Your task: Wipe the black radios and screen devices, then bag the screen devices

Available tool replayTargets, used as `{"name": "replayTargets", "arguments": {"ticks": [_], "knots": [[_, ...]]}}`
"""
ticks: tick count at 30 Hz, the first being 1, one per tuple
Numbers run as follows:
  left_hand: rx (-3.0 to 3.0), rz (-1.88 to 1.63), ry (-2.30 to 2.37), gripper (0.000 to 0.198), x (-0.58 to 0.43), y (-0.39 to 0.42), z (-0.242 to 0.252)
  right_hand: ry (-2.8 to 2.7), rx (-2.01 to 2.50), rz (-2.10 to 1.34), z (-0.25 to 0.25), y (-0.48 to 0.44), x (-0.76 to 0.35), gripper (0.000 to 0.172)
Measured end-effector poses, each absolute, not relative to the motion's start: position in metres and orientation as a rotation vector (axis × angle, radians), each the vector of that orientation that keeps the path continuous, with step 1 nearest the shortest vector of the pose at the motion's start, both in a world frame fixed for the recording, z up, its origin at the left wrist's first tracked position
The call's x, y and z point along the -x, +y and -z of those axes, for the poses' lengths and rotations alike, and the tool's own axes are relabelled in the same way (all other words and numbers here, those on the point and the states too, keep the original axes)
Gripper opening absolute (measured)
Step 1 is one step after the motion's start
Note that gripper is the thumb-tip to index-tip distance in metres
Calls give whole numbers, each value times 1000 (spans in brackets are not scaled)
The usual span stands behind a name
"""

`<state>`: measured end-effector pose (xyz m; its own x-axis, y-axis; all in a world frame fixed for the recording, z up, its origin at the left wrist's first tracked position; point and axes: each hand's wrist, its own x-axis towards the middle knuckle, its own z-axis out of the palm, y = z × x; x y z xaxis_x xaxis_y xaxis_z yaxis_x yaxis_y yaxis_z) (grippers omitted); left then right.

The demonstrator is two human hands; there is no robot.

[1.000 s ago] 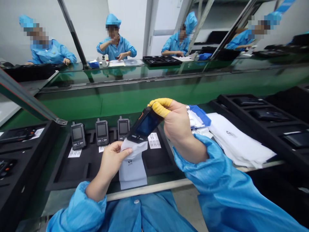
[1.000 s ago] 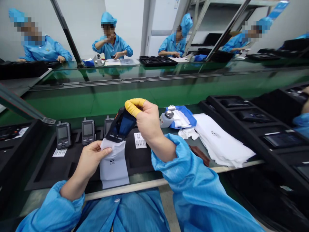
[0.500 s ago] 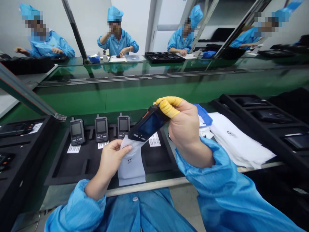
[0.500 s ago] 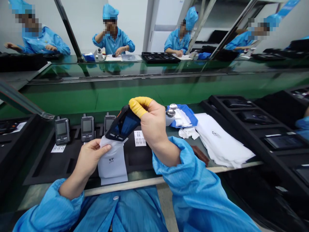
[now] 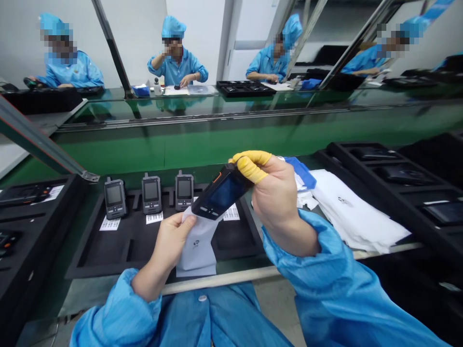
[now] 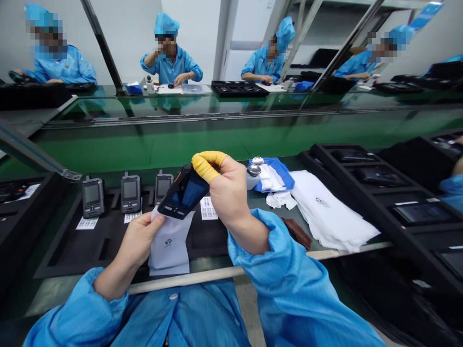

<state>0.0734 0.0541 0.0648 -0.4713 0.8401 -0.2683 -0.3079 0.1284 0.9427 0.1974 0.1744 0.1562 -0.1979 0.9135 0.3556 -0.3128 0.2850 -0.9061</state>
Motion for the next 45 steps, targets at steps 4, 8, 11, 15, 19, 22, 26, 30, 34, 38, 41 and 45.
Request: {"name": "replayTargets", "arguments": {"ticks": [4,8,11,15,19,22,26,30,34,38,41,45], "knots": [[-561,-1537,1462,48,-72,52,-62,-1334,668,-1238,-152,176,-199,28],[-568,-1524,1478,43,-70,50,-62,-1331,659,-1190,-156,179,-201,27],[-563,-1527,1475,42,-70,51,-62,-1286,630,-1164,-162,181,-203,24],[-557,-1533,1468,43,-71,53,-63,-1209,584,-1187,-160,180,-200,23],[-527,-1572,1492,44,-70,52,-62,-1209,592,-1227,-151,177,-196,23],[-516,-1596,1507,45,-68,50,-62,-1269,616,-1239,-147,175,-196,23],[-542,-1582,1503,44,-68,49,-63,-1366,643,-1228,-147,173,-197,22],[-600,-1529,1464,42,-70,49,-64,-1384,621,-1239,-149,170,-193,23],[-636,-1519,1412,45,-71,50,-67,-1372,627,-1259,-151,168,-190,27],[-650,-1550,1377,48,-70,52,-75,-1403,630,-1242,-153,168,-192,26],[-642,-1555,1368,51,-68,53,-79,-1385,613,-1195,-157,171,-193,22],[-608,-1536,1384,41,-68,53,-76,-1260,578,-1147,-163,177,-193,24]]}}
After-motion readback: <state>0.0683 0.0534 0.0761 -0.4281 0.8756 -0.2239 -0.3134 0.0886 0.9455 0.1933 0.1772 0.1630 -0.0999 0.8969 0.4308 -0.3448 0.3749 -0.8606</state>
